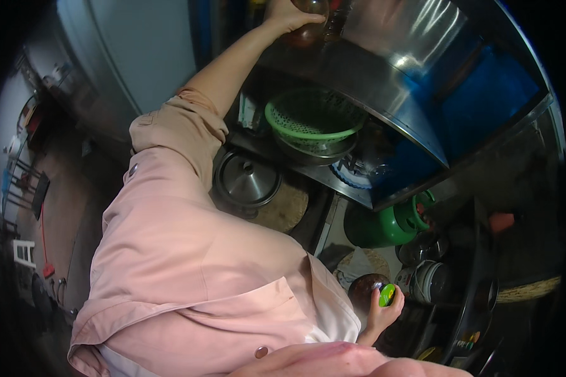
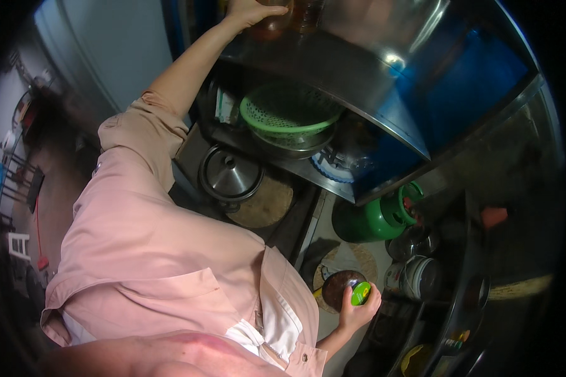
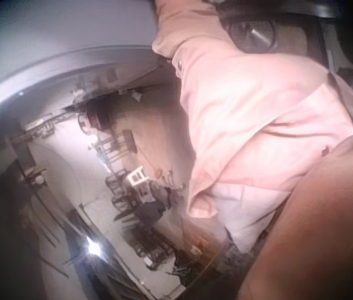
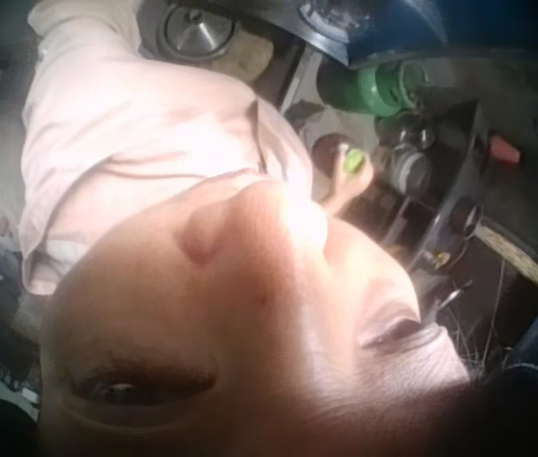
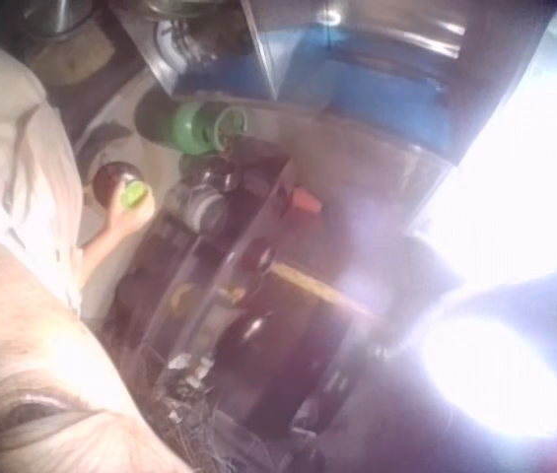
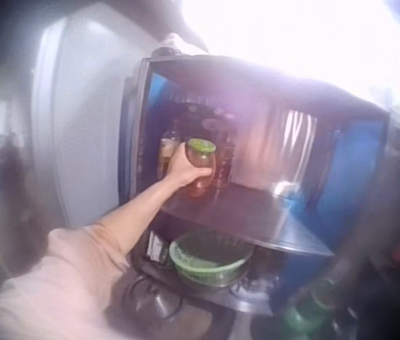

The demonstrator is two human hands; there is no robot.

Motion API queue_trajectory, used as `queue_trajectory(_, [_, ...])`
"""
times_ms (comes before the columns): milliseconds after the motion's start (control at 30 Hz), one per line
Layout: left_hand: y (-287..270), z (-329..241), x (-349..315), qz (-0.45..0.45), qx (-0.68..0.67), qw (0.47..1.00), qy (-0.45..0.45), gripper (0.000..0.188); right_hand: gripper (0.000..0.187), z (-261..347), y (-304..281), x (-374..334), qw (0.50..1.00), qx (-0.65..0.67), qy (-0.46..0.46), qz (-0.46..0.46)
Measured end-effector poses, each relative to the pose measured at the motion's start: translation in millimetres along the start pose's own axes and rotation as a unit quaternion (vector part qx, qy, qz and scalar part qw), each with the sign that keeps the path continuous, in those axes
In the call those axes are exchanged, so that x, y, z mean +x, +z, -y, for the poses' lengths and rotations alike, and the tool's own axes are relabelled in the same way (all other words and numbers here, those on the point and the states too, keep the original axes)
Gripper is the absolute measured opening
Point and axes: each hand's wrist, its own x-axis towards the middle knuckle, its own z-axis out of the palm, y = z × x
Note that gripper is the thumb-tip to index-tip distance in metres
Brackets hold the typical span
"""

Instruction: The person wipes and rearranges multiple jars and bottles on a metal shelf in a kitchen. They use a cloth to clean the containers and place them back on the shelf, then handle a green colander and a white bowl with a ladle.

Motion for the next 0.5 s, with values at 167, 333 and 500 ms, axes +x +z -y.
queue_trajectory(167, [36,70,32,0.011,0.093,0.993,-0.073,0.082,0.049,37,19,2,0.999,0.010,0.032,-0.010])
queue_trajectory(333, [56,110,43,-0.002,0.099,0.985,-0.141,0.087,0.049,62,29,13,0.999,-0.021,0.027,-0.008])
queue_trajectory(500, [66,123,41,-0.096,0.202,0.972,-0.069,0.095,0.051,89,42,36,1.000,-0.010,-0.014,0.003])
